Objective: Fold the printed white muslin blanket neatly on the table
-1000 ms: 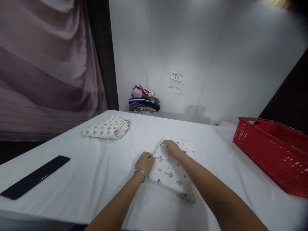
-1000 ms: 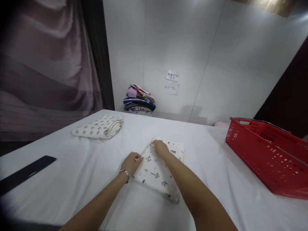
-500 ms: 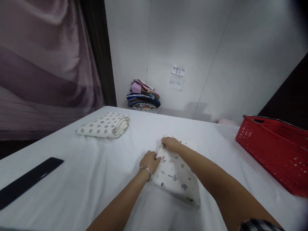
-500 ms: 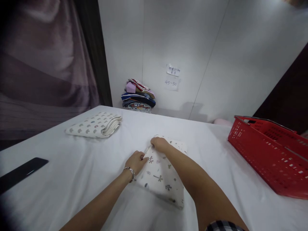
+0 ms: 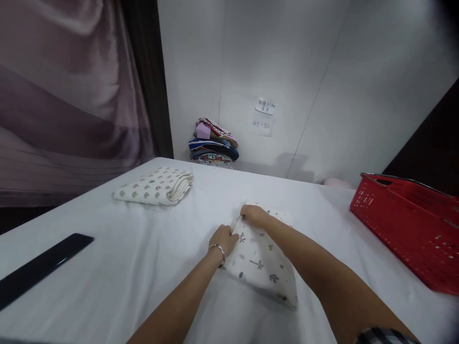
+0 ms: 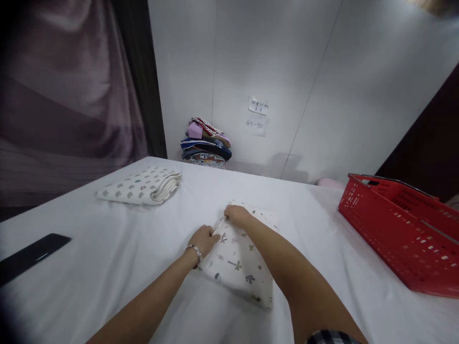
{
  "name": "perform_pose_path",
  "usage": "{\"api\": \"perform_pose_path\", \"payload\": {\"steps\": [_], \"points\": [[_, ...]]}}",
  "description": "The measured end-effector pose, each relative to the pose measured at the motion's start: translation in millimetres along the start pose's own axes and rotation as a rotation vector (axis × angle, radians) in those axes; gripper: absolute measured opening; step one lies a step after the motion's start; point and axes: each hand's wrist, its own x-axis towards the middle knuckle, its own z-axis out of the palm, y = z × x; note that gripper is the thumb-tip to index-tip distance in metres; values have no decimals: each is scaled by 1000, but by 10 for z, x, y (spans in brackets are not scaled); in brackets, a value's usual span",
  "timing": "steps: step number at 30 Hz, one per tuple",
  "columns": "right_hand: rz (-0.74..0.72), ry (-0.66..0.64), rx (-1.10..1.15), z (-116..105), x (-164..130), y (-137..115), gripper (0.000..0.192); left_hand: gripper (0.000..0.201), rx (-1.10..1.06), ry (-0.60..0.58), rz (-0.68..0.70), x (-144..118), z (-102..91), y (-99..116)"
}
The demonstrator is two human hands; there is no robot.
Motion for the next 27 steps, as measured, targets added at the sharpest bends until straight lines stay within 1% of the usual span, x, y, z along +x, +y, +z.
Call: {"api": "perform_pose_path", "payload": {"steps": [5, 11, 15, 18, 20, 24, 27], "points": [[-24, -40, -15, -11, 59, 7, 22, 18, 30, 22, 0, -26, 29, -14], [-8, -35, -43, -48, 71, 11, 20, 15, 175, 99, 109, -114, 3, 56], [0, -9, -37, -28, 34, 29, 19, 11, 243, 120, 186, -161, -6, 100], [14, 3, -20, -6, 13, 42, 18, 9, 254, 116, 236, -171, 0, 108], [24, 7, -1, -2, 7, 48, 17, 7, 226, 102, 221, -165, 7, 96], [51, 22, 56, -15, 14, 49, 17, 6, 112, 69, 119, -137, 32, 40], [67, 38, 107, -16, 43, 41, 18, 8, 52, 75, 81, -118, 60, -2]]}}
